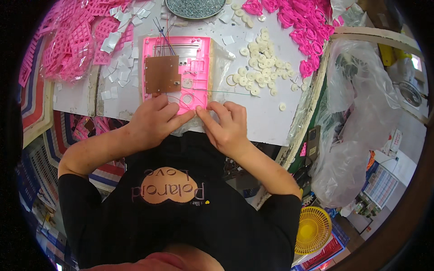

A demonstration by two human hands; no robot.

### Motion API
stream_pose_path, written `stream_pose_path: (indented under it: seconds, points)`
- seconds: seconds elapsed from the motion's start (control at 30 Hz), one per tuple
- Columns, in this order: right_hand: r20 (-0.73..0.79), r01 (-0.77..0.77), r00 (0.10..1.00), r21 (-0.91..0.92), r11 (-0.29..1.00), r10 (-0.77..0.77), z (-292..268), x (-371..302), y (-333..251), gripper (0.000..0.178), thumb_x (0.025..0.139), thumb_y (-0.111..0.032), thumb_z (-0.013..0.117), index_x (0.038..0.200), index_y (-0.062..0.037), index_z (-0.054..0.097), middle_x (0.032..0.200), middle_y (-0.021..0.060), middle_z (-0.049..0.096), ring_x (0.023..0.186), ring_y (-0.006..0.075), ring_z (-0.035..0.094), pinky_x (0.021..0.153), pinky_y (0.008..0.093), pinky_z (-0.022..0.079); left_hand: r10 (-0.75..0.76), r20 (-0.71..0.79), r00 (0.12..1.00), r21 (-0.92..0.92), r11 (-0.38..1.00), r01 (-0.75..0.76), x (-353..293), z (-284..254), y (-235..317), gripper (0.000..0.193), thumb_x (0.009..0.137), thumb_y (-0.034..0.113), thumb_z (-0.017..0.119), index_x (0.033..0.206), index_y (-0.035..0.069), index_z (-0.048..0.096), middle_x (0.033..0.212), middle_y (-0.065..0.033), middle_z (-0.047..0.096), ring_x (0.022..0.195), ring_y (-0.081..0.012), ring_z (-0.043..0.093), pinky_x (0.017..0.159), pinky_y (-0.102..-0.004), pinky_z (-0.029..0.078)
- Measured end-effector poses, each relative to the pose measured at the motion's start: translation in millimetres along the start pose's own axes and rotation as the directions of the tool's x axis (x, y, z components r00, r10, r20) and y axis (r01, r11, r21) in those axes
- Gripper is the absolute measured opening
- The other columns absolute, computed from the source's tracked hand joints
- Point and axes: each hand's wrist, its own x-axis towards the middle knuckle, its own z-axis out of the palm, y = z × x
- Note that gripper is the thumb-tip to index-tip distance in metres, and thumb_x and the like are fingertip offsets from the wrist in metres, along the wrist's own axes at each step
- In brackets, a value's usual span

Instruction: Assemble a pink toy piggy bank by installing electronic circuit boards and small components using a glue gun at a factory workbench.

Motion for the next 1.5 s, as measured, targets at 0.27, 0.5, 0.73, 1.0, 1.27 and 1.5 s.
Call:
stream_pose_path:
  seconds: [0.27, 0.5, 0.73, 1.0, 1.27, 1.5]
  points:
    - [0.173, -0.308, 0.948, 0.269, 0.912, 0.269, -9.4, 128.0, 11.6, 0.023, 0.082, -0.017, 0.072, 0.103, -0.0078, 0.075, 0.08, 0.011, 0.072, 0.07, 0.0278, 0.068, 0.066, 0.0402, 0.054, -0.039, -0.004, 0.999, 0.058, 0.998, 0.04, -0.3, 0.3, 6.0, 0.042, 0.08, 0.015, 0.058, 0.121, 0.011, 0.066, 0.118, -0.0092, 0.061, 0.088, -0.0226, 0.055, 0.078, -0.0388, 0.047]
    - [0.261, -0.266, 0.926, -0.055, 0.962, 0.271, 30.8, 178.2, 22.6, 0.021, 0.08, -0.025, 0.071, 0.086, -0.0046, 0.074, 0.073, 0.0154, 0.071, 0.069, 0.0337, 0.07, 0.066, 0.0438, 0.056, -0.121, -0.048, 0.991, -0.07, 0.991, 0.118, -2.9, 3.5, 7.2, 0.043, 0.077, 0.009, 0.061, 0.12, 0.008, 0.066, 0.117, -0.0083, 0.064, 0.092, -0.0239, 0.058, 0.085, -0.0414, 0.048]
    - [0.092, -0.348, 0.935, 0.06, 0.936, 0.342, 34.4, 166.9, 22.5, 0.022, 0.08, -0.021, 0.069, 0.085, 0.0005, 0.072, 0.07, 0.0155, 0.07, 0.061, 0.0299, 0.068, 0.061, 0.0409, 0.054, -0.081, -0.153, 0.985, -0.121, 0.991, 0.063, -11.4, -11.8, -3.5, 0.037, 0.075, 0.007, 0.07, 0.112, 0.007, 0.067, 0.104, -0.0068, 0.067, 0.086, -0.0241, 0.06, 0.08, -0.0414, 0.048]
    - [0.144, -0.45, 0.862, 0.658, 0.604, 0.486, 36.0, 150.9, 25.9, 0.017, 0.082, -0.012, 0.069, 0.082, 0.0048, 0.066, 0.067, 0.0124, 0.069, 0.056, 0.0202, 0.066, 0.058, 0.0326, 0.053, -0.383, -0.425, 0.82, 0.126, 0.872, 0.473, 50.4, -37.2, -86.7, 0.029, 0.079, 0.024, 0.076, 0.099, 0.005, 0.069, 0.085, -0.0073, 0.066, 0.077, -0.0289, 0.062, 0.071, -0.0424, 0.044]
    - [0.061, -0.402, 0.882, 0.612, 0.68, 0.466, 29.2, 142.2, 13.6, 0.008, 0.086, -0.004, 0.069, 0.091, 0.001, 0.068, 0.075, 0.0065, 0.071, 0.066, 0.0104, 0.066, 0.061, 0.0248, 0.052, -0.528, -0.447, 0.722, -0.105, 0.832, 0.544, 56.6, -21.0, -95.3, 0.018, 0.08, 0.02, 0.074, 0.092, 0.008, 0.07, 0.088, -0.0054, 0.068, 0.085, -0.0246, 0.066, 0.078, -0.0419, 0.043]
    - [-0.002, 0.091, 0.995, 0.321, 0.943, -0.095, 32.8, 130.6, -4.9, 0.015, 0.073, -0.006, 0.072, 0.086, -0.0099, 0.066, 0.085, 0.0044, 0.064, 0.08, 0.0272, 0.062, 0.065, 0.0355, 0.053, -0.469, -0.529, 0.707, -0.145, 0.871, 0.469, 49.2, -21.9, -86.0, 0.012, 0.079, 0.012, 0.074, 0.088, 0.01, 0.066, 0.083, -0.0035, 0.067, 0.081, -0.0238, 0.065, 0.077, -0.0386, 0.042]
